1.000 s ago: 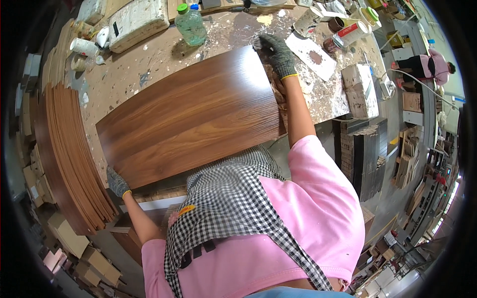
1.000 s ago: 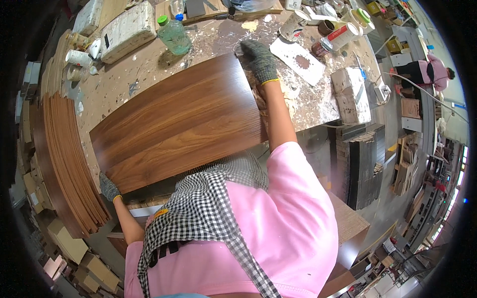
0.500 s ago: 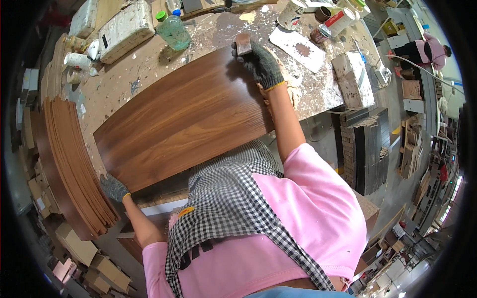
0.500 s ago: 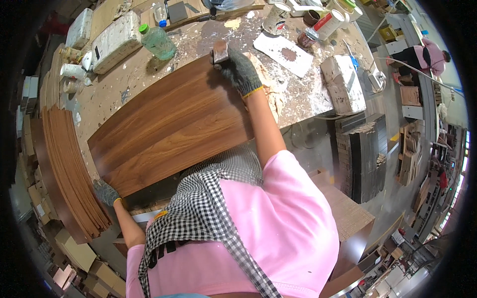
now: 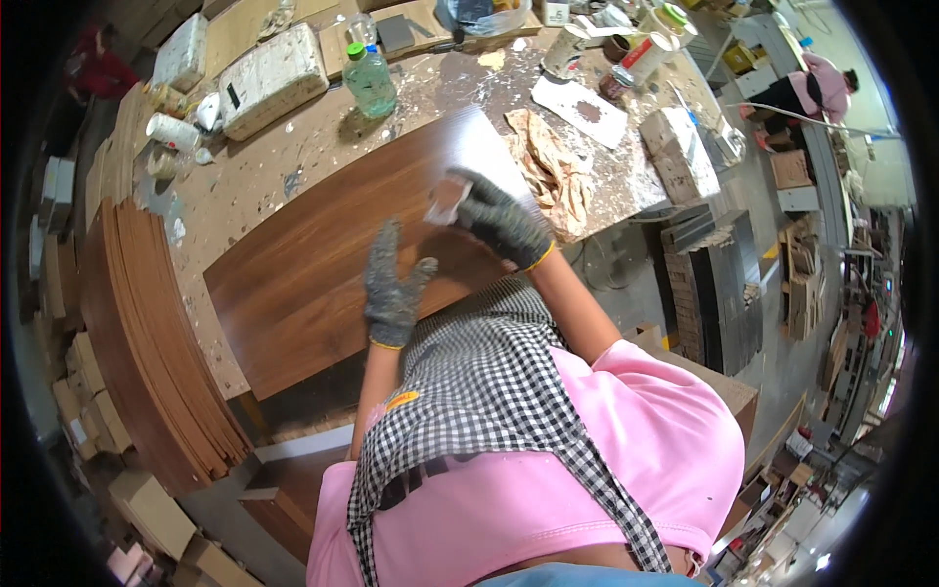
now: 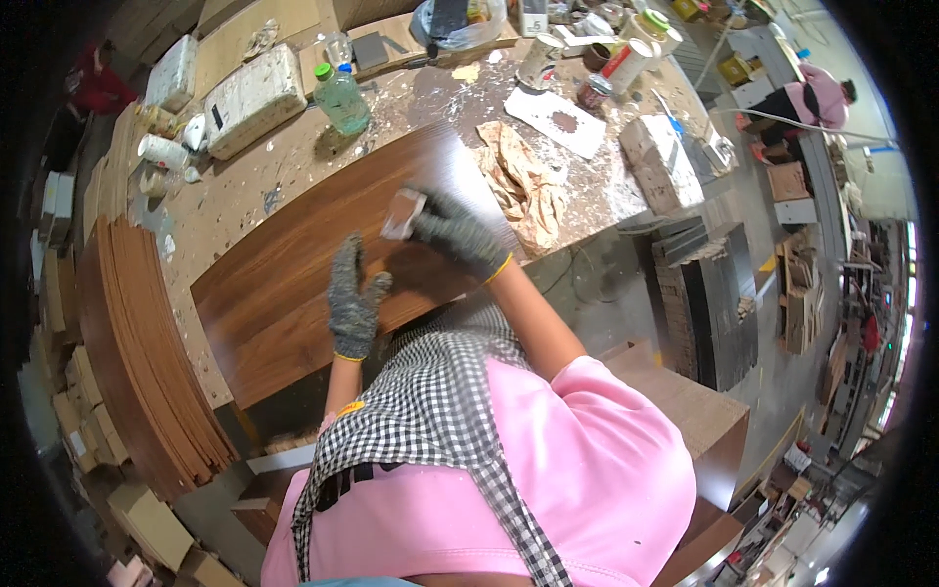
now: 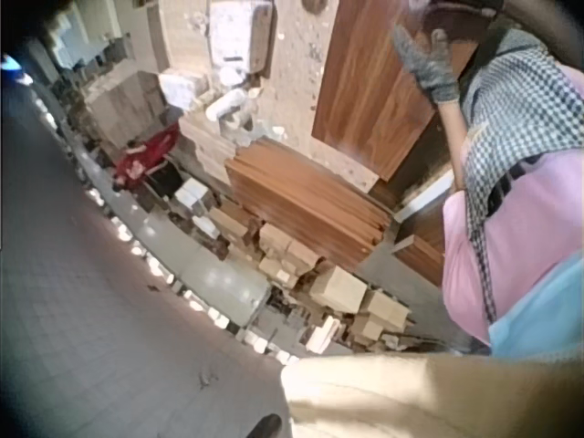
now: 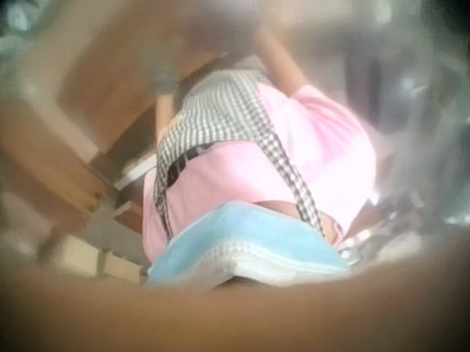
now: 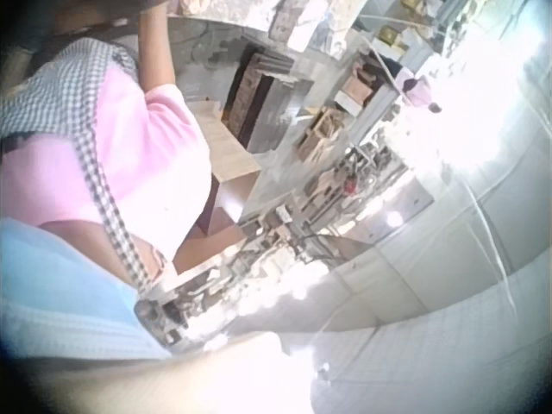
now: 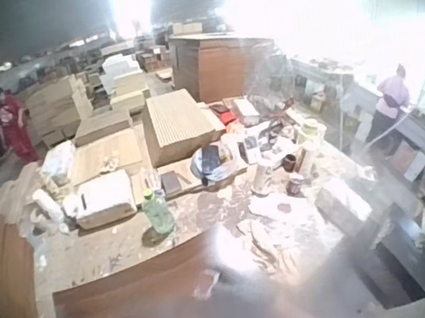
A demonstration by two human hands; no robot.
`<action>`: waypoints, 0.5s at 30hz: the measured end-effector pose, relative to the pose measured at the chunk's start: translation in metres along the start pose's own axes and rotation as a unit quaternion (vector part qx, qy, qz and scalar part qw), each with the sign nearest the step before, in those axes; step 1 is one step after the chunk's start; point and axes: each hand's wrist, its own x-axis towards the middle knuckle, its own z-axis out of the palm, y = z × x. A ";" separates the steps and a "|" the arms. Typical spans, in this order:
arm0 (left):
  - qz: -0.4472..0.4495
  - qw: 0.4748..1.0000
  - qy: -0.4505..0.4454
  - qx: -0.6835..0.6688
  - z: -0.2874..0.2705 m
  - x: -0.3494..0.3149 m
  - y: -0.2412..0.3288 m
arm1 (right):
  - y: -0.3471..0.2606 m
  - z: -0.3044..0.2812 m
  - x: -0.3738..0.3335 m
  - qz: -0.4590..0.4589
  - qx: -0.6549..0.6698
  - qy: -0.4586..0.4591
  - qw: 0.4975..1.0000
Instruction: The person cleans and finishes wood panels by wiping the surface with a cloth, applying filler to the edges, and sanding the sides by hand.
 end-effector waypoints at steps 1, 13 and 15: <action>-0.061 0.995 -0.026 -0.078 0.010 0.003 0.011 | 0.008 0.007 -0.006 -0.010 -0.024 -0.016 1.000; -0.248 0.950 0.095 -0.162 0.069 0.001 0.038 | -0.113 -0.170 0.079 -0.197 -0.484 0.200 0.829; -0.287 0.943 0.119 -0.118 0.087 0.008 0.061 | -0.164 -0.225 0.111 -0.296 -0.610 0.358 0.642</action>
